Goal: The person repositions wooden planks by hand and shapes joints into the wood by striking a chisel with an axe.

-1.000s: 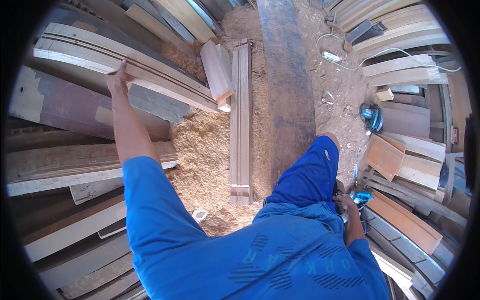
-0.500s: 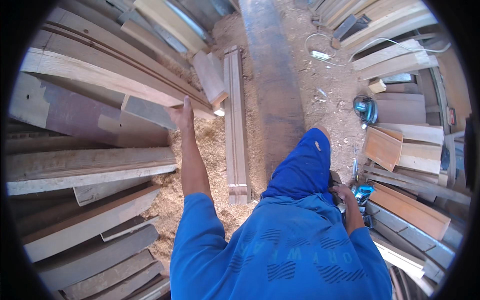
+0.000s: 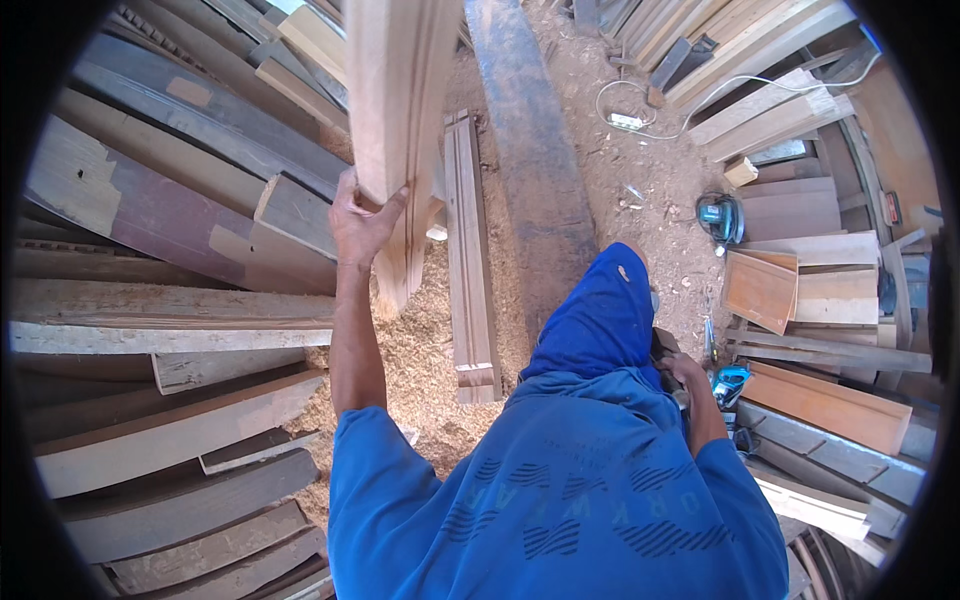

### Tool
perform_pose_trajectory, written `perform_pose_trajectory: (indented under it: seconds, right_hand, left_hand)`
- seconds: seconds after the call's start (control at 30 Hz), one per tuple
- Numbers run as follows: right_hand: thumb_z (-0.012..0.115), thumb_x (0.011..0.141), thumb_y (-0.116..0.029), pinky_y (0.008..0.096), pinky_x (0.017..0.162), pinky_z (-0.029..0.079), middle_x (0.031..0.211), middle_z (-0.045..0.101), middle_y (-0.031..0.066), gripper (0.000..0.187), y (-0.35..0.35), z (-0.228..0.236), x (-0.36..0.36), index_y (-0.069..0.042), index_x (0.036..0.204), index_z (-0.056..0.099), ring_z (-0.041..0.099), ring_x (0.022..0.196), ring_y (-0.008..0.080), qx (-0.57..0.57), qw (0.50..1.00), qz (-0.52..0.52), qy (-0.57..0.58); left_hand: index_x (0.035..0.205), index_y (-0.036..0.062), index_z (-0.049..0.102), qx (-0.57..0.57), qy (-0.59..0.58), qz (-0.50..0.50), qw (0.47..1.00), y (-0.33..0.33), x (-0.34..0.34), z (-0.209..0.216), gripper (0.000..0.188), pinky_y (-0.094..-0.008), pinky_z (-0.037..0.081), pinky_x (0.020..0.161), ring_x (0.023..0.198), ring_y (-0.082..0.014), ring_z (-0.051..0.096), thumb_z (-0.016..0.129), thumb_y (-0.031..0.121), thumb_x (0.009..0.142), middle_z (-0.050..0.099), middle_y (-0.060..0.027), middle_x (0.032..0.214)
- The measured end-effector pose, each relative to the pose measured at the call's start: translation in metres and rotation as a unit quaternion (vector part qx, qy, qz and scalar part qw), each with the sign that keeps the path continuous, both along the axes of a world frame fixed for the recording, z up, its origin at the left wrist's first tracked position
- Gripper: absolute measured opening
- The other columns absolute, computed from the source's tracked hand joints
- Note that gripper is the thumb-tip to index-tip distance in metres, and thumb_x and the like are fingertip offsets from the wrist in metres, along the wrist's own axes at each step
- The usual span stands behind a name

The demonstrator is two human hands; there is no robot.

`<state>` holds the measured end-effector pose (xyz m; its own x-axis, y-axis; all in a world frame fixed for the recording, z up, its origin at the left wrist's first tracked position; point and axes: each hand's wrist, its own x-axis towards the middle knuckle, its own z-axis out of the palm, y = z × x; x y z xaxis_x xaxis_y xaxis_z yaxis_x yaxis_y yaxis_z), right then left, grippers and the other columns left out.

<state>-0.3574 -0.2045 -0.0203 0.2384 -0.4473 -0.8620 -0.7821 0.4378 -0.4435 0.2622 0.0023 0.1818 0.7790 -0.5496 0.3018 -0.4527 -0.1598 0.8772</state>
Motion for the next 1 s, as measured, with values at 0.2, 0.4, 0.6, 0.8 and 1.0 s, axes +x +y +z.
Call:
perform_pose_trajectory:
  seconds: [0.2,0.4,0.6,0.8,1.0]
  right_hand:
    - [0.076,0.073,-0.026,0.0349,0.066,0.052,0.090,0.070,0.0114,0.048,0.005,-0.008,-0.025,0.003,0.110,0.067,0.064,0.073,0.0212,-0.029,0.998,0.053,0.033]
    - [0.077,0.074,-0.017,0.0344,0.067,0.054,0.098,0.070,0.0125,0.053,0.017,0.036,-0.007,0.003,0.122,0.062,0.067,0.074,0.0214,-0.022,0.999,-0.036,-0.002]
    - [0.080,0.073,-0.016,0.0336,0.067,0.054,0.099,0.070,0.0096,0.055,0.024,-0.011,-0.046,0.001,0.122,0.062,0.067,0.074,0.0204,0.036,0.994,-0.106,-0.011]
    - [0.081,0.074,-0.018,0.0316,0.068,0.052,0.098,0.069,0.0086,0.058,0.013,-0.013,-0.028,0.001,0.125,0.062,0.064,0.078,0.0174,0.026,0.997,-0.074,-0.019]
    - [0.081,0.074,-0.021,0.0345,0.061,0.051,0.087,0.069,0.0087,0.046,0.013,0.002,-0.020,0.003,0.110,0.066,0.064,0.069,0.0186,-0.011,0.994,-0.100,-0.051]
  left_hand:
    - [0.114,-0.0001,0.064,0.047,0.056,-0.060,0.996,-0.050,-0.046,0.011,0.041,-0.0261,0.051,0.076,0.087,-0.0091,0.062,0.082,0.011,0.080,0.069,-0.0031,0.097]
    - [0.111,0.0023,0.068,0.182,0.073,-0.042,0.980,-0.065,-0.077,-0.092,0.058,-0.0404,0.055,0.072,0.078,-0.0278,0.071,0.082,0.040,0.069,0.072,-0.0171,0.086]
    - [0.111,0.0035,0.059,0.394,-0.055,-0.027,0.917,-0.090,-0.146,-0.092,0.056,-0.0526,0.054,0.081,0.088,-0.0449,0.068,0.073,0.040,0.070,0.070,-0.0237,0.091]
    - [0.109,0.0050,0.055,0.399,-0.054,-0.017,0.915,-0.097,-0.148,-0.091,0.054,-0.0542,0.053,0.080,0.087,-0.0473,0.067,0.073,0.038,0.069,0.068,-0.0268,0.089]
    - [0.118,0.0051,0.055,0.421,-0.064,-0.009,0.905,-0.091,-0.151,-0.096,0.063,-0.0538,0.053,0.085,0.095,-0.0490,0.065,0.078,0.039,0.071,0.066,-0.0298,0.098]
